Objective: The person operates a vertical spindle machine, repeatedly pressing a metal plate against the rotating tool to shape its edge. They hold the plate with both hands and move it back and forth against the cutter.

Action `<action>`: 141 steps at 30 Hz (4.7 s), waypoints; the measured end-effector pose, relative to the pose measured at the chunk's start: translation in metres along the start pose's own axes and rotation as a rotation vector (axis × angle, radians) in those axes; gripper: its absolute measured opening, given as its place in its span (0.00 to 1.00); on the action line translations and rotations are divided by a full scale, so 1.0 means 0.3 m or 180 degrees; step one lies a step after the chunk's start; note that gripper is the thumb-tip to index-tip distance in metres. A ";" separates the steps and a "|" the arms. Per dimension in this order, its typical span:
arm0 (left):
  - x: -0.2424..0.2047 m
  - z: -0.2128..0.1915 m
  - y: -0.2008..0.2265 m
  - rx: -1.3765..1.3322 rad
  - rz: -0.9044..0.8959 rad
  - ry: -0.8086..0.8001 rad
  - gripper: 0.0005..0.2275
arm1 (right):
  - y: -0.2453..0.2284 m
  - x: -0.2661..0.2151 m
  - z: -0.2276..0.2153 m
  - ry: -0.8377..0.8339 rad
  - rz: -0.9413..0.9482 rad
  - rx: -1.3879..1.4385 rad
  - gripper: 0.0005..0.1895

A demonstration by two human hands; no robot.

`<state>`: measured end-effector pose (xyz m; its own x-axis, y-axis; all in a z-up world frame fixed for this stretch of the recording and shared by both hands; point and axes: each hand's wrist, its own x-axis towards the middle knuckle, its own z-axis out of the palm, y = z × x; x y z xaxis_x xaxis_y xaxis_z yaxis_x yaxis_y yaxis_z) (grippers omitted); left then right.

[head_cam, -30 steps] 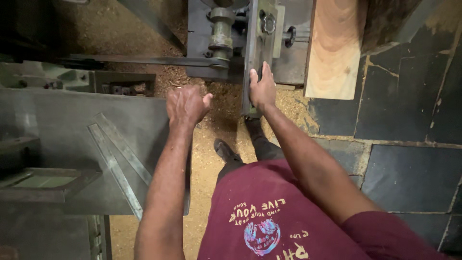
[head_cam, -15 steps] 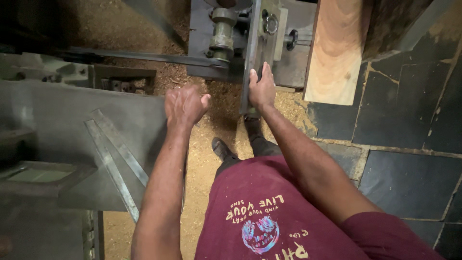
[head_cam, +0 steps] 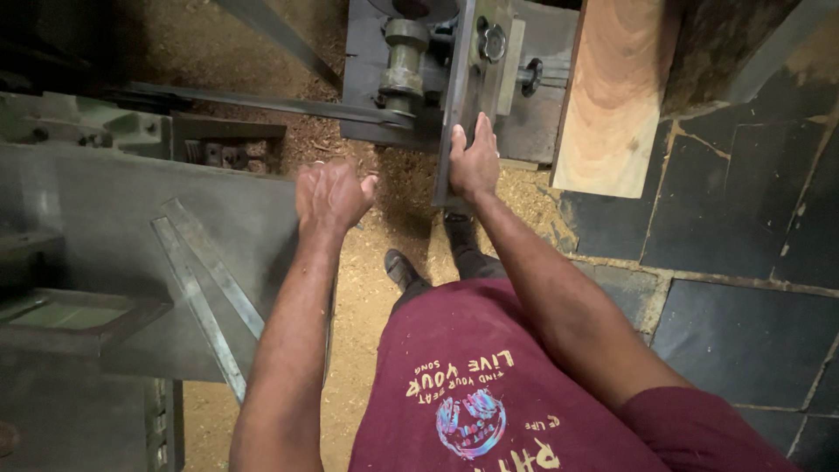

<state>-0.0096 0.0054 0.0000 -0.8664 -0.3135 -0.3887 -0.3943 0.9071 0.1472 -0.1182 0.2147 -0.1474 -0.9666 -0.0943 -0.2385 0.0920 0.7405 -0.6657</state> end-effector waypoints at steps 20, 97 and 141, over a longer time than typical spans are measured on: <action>0.010 -0.004 0.010 -0.0011 -0.0017 -0.0063 0.15 | -0.014 0.062 -0.011 -0.0118 0.0082 -0.0001 0.38; 0.045 -0.009 0.037 0.0106 -0.0313 -0.0228 0.15 | -0.046 0.386 0.014 0.0185 -0.0047 -0.0055 0.37; 0.074 -0.015 0.039 0.0333 -0.0265 -0.0215 0.16 | -0.137 0.696 -0.023 0.0124 -0.0100 0.0117 0.38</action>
<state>-0.0349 0.0078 -0.0028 -0.8080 -0.3725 -0.4565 -0.4269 0.9041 0.0177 -0.3254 0.1691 -0.1649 -0.9776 -0.0906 -0.1898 0.0695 0.7125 -0.6982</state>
